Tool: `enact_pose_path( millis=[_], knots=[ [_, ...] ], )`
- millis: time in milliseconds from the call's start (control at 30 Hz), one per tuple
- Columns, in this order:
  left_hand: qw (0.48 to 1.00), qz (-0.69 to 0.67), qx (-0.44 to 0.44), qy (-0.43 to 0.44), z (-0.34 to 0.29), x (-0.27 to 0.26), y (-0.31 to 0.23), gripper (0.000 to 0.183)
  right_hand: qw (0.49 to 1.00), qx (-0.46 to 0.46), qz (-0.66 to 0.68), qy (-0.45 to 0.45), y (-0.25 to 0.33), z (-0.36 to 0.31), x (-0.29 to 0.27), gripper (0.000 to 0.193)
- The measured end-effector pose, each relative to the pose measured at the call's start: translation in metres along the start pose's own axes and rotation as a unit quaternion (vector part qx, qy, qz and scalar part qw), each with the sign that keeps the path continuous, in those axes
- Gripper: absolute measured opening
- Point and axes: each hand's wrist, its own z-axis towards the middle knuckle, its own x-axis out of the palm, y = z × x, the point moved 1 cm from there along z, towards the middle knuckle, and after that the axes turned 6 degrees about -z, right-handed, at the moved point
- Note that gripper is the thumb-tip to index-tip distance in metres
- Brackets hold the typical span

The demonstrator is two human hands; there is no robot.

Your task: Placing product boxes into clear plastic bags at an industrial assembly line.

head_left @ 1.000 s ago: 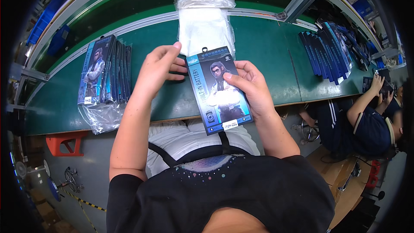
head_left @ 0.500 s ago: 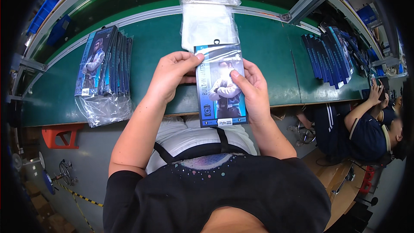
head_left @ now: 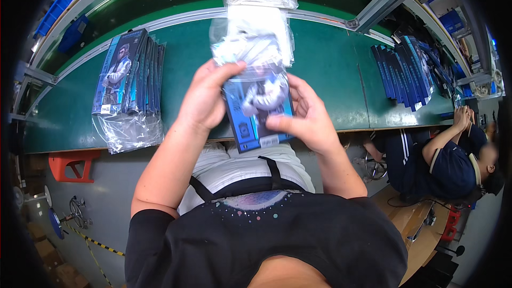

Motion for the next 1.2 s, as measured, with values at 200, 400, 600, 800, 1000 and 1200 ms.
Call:
enact_pose_path(
  millis=[200,400,600,800,1000,1200],
  knots=[
    [0.999,-0.011,-0.018,0.033,-0.027,0.034,0.009,0.034,0.972,-0.123,-0.199,-0.017,0.030,0.010,-0.007,0.103],
    [0.959,0.153,-0.054,0.232,-0.047,0.040,0.014,0.042,0.852,-0.411,-0.055,-0.320,0.067,0.009,-0.016,0.021],
    [0.972,0.025,-0.143,0.183,-0.030,0.032,-0.001,0.049,0.961,-0.248,-0.104,-0.056,0.076,0.007,-0.004,0.009],
    [0.944,-0.176,-0.149,0.236,-0.014,-0.009,0.005,0.029,0.939,-0.288,-0.109,0.154,0.079,0.009,0.034,0.028],
    [0.938,-0.293,-0.154,0.101,0.004,-0.007,-0.025,0.029,0.957,-0.245,-0.008,-0.155,0.058,0.001,0.003,0.024],
    [0.923,-0.350,-0.114,0.107,0.007,-0.017,-0.028,0.036,0.998,0.003,0.038,-0.050,0.033,-0.006,0.026,0.032]
  ],
)
